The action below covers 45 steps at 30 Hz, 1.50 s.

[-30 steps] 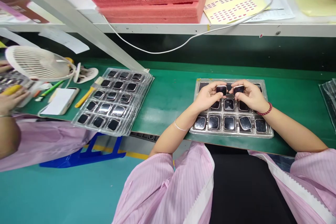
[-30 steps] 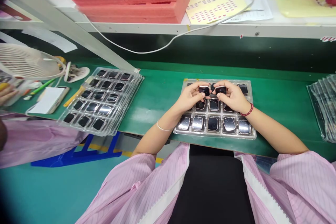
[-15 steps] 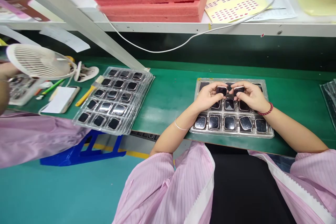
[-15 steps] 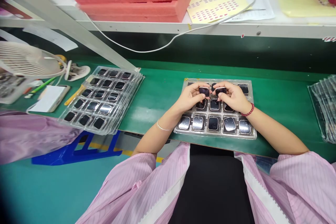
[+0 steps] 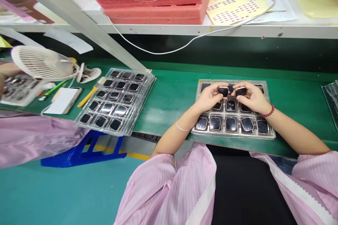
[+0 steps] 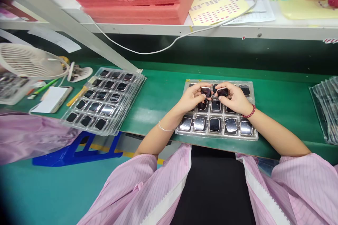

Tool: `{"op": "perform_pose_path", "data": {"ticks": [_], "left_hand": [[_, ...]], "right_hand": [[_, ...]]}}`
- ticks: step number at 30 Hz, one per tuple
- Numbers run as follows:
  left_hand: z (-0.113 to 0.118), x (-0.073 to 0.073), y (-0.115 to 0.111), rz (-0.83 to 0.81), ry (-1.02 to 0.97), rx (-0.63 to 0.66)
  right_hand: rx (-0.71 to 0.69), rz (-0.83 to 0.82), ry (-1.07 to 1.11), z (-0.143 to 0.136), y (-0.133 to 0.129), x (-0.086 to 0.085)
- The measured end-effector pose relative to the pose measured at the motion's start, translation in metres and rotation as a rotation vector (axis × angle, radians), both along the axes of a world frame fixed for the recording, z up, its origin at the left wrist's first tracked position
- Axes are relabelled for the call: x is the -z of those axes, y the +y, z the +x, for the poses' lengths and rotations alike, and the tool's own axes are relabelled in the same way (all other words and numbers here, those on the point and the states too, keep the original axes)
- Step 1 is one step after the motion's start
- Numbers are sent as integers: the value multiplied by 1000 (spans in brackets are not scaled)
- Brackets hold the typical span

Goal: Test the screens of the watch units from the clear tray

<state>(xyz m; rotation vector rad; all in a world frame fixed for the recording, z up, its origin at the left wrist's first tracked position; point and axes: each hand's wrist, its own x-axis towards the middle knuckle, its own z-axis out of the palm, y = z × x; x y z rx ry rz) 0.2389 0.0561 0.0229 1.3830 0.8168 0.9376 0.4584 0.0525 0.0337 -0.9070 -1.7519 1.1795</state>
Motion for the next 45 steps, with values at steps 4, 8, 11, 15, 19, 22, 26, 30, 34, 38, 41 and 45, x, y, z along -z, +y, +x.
{"op": "perform_pose_path", "data": {"ticks": [4, 8, 11, 15, 19, 22, 26, 30, 34, 38, 41, 45], "left_hand": [[2, 3, 2, 7, -27, 5], [4, 4, 6, -30, -89, -10], [-3, -13, -1, -147, -142, 46], [-15, -57, -40, -342, -218, 391], [7, -88, -78, -470, -317, 876], [28, -94, -85, -468, -384, 1086], [18, -109, -95, -381, -410, 1012], [-17, -118, -96, -319, -292, 891], [-35, -95, -60, -130, -280, 267], [-20, -57, -13, -114, -87, 68], [-4, -33, 2, -216, -1, 164], [1, -18, 1, -263, 8, 235]], "right_hand": [[-4, -4, 5, 0, 1, 1], [6, -19, 0, -1, 1, 1], [23, -30, -8, -1, 1, 1], [30, -44, 17, 1, -1, -2], [14, -108, 18, 6, -2, -1], [4, -186, 37, 9, 1, -1], [-77, -398, 227, 6, 0, -15], [-219, -570, 292, -3, -27, -58], [-507, -774, 322, -17, -77, -109], [-655, -944, 356, -28, -112, -142], [-594, -938, 259, -30, -118, -158], [-546, -902, 211, -27, -118, -169]]}}
